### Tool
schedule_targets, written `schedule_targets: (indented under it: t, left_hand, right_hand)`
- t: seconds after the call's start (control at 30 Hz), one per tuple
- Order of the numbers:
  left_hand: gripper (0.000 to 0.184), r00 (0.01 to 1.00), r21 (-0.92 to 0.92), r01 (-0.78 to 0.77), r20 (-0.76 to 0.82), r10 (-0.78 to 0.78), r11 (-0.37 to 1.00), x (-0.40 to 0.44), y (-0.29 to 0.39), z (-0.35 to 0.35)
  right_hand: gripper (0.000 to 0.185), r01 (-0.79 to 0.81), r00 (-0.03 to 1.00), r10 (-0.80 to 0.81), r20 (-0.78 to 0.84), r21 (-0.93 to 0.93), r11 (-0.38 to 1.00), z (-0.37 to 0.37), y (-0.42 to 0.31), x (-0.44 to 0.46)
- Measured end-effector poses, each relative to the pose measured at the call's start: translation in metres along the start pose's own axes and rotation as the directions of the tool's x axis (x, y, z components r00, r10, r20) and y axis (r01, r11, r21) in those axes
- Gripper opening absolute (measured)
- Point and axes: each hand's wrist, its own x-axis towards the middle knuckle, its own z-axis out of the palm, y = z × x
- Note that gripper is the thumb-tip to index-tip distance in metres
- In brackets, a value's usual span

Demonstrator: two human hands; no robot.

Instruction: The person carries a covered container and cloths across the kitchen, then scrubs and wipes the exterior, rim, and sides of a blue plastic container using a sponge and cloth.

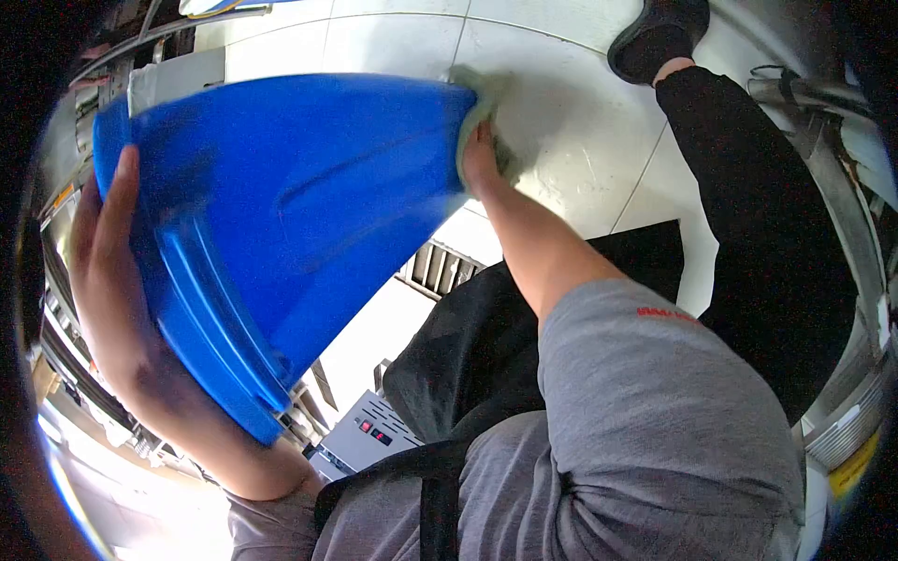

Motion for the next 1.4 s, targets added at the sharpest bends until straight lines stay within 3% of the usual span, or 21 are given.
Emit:
schedule_targets:
  t: [0.07,0.13,0.17,0.23,0.3,0.37,0.43,0.5,0.57,0.63,0.7,0.83,0.9,0.93,0.97,1.03,1.07,1.13,1.3,1.37,1.4]
  left_hand:
    - [0.034,0.995,0.094,0.005,0.102,-0.014,0.996,0.021,0.002,-0.012]
    - [0.033,0.995,0.057,-0.003,0.102,-0.003,0.998,0.039,-0.001,-0.015]
    - [0.033,0.994,0.022,-0.007,0.107,0.005,1.000,0.047,-0.002,-0.016]
    - [0.035,0.995,0.022,-0.017,0.095,0.015,1.000,0.059,-0.004,-0.018]
    - [0.037,0.996,0.017,-0.035,0.084,0.033,0.999,0.073,-0.007,-0.021]
    - [0.041,0.995,0.063,-0.081,0.058,0.078,0.995,0.086,-0.012,-0.026]
    - [0.041,0.995,0.031,-0.041,0.093,0.038,0.999,0.091,-0.011,-0.028]
    - [0.040,0.991,0.002,-0.001,0.131,0.001,1.000,0.088,-0.007,-0.024]
    - [0.037,0.998,0.019,0.003,0.056,-0.004,1.000,0.081,-0.001,-0.019]
    - [0.036,0.996,-0.012,0.018,0.091,-0.017,1.000,0.084,-0.002,-0.020]
    - [0.035,0.995,-0.029,0.021,0.096,-0.018,0.999,0.084,-0.002,-0.021]
    - [0.035,0.992,-0.037,0.039,0.118,-0.035,0.999,0.087,-0.002,-0.021]
    - [0.035,0.991,-0.003,0.065,0.120,-0.064,0.998,0.086,-0.002,-0.022]
    - [0.035,0.990,0.001,0.070,0.119,-0.070,0.998,0.086,-0.002,-0.022]
    - [0.035,0.989,0.004,0.102,0.107,-0.102,0.995,0.085,-0.001,-0.021]
    - [0.035,0.986,0.011,0.137,0.095,-0.137,0.991,0.086,-0.002,-0.021]
    - [0.035,0.989,0.009,0.106,0.099,-0.106,0.994,0.086,-0.004,-0.021]
    - [0.034,0.993,0.010,0.076,0.094,-0.077,0.997,0.088,-0.006,-0.023]
    - [0.031,0.998,0.121,0.042,0.036,-0.047,0.992,0.089,-0.004,-0.024]
    - [0.031,1.000,0.099,0.027,0.008,-0.028,0.995,0.084,-0.002,-0.020]
    - [0.031,1.000,0.081,0.013,-0.008,-0.012,0.997,0.083,-0.002,-0.019]
  right_hand:
    - [0.054,0.026,1.000,-0.028,-0.010,-0.161,0.987,0.004,-0.002,-0.035]
    - [0.064,-0.329,0.926,0.371,-0.072,0.328,0.885,0.009,-0.064,-0.085]
    - [0.064,-0.324,0.928,0.366,-0.072,0.329,0.887,0.022,-0.066,-0.084]
    - [0.062,-0.308,0.887,0.459,-0.051,0.674,0.671,0.044,-0.076,-0.089]
    - [0.062,-0.504,0.805,0.513,0.299,0.802,0.322,0.039,-0.130,-0.118]
    - [0.066,-0.553,0.787,0.400,0.471,0.825,0.117,0.050,-0.160,-0.143]
    - [0.070,-0.607,0.773,0.266,0.576,0.793,0.046,0.071,-0.169,-0.161]
    - [0.069,-0.684,0.696,0.286,0.659,0.729,-0.013,0.093,-0.187,-0.189]
    - [0.068,-0.766,0.575,0.380,0.724,0.640,-0.062,0.064,-0.282,-0.237]
    - [0.067,-0.861,0.468,0.356,0.809,0.508,-0.025,0.060,-0.316,-0.267]
    - [0.062,-0.932,0.362,0.440,0.822,0.337,0.135,0.042,-0.359,-0.293]
    - [0.046,-0.923,0.354,0.350,0.868,0.264,0.280,0.030,-0.351,-0.309]
    - [0.036,-0.640,0.655,0.235,0.719,0.361,0.678,0.013,-0.335,-0.319]
    - [0.027,-0.371,0.785,0.068,0.616,0.380,0.847,0.010,-0.323,-0.319]
    - [0.023,-0.243,0.787,-0.012,0.616,0.328,0.913,-0.003,-0.309,-0.321]
    - [0.030,-0.007,0.833,-0.284,0.475,0.521,0.853,-0.003,-0.290,-0.320]
    - [0.030,-0.011,0.832,-0.281,0.479,0.521,0.854,0.003,-0.279,-0.316]
    - [0.038,0.379,0.766,-0.554,0.326,0.468,0.799,0.021,-0.266,-0.294]
    - [0.043,0.478,0.865,-0.488,0.115,0.105,0.872,0.048,-0.206,-0.219]
    - [0.045,0.364,0.920,-0.381,-0.090,-0.162,0.917,0.051,-0.178,-0.164]
    - [0.048,0.294,0.947,-0.314,-0.075,-0.196,0.935,0.049,-0.156,-0.130]
